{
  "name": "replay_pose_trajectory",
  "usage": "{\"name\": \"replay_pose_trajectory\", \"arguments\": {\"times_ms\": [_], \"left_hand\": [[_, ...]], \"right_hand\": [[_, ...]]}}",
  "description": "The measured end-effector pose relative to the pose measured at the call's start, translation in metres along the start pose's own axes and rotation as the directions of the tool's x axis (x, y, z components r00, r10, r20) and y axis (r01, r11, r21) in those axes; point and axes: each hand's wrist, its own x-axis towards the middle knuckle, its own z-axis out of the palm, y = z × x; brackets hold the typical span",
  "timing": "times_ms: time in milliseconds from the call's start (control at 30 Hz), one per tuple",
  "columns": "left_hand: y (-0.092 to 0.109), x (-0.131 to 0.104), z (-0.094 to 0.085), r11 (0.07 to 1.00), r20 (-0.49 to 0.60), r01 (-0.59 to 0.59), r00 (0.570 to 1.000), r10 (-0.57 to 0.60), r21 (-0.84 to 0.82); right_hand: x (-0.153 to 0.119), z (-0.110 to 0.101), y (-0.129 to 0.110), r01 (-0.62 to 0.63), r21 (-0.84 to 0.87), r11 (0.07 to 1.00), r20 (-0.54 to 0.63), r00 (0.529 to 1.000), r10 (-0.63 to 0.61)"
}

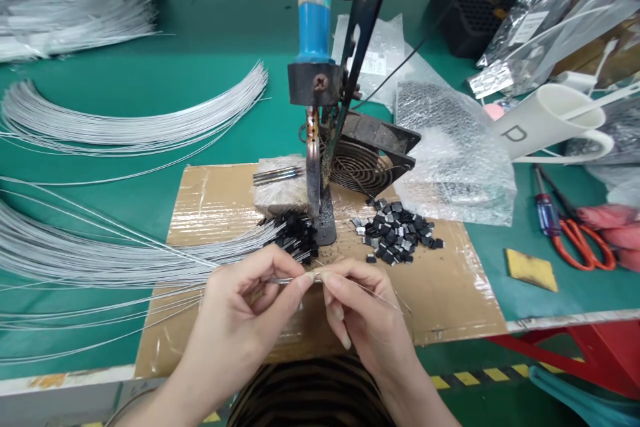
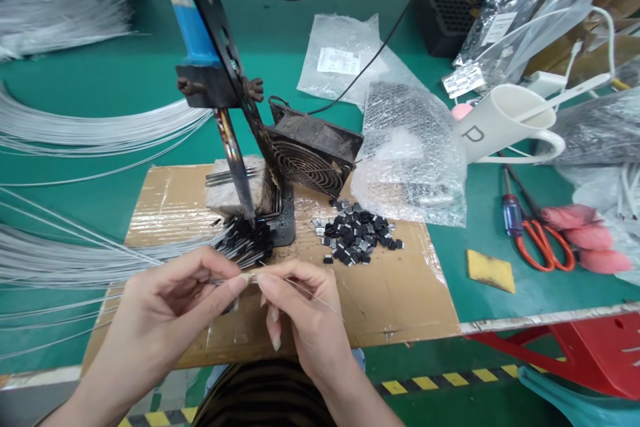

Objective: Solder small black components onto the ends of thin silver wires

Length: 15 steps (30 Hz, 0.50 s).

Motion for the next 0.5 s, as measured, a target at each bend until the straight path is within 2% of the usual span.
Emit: {"name": "replay_pose_trajectory", "arguments": {"times_ms": [167, 500], "left_hand": [[-0.002, -0.001, 0.003, 1.000, -0.026, -0.013, 1.000, 0.013, 0.012], [-0.017, -0.002, 0.010, 0.963, -0.071, -0.216, 0.971, 0.229, 0.161]], "right_hand": [[-0.001, 0.000, 0.001, 0.030, 0.035, 0.999, 0.018, 0.999, -0.031], [0.000, 0.008, -0.001, 0.034, 0.072, 0.997, -0.064, 0.998, -0.029]]}}
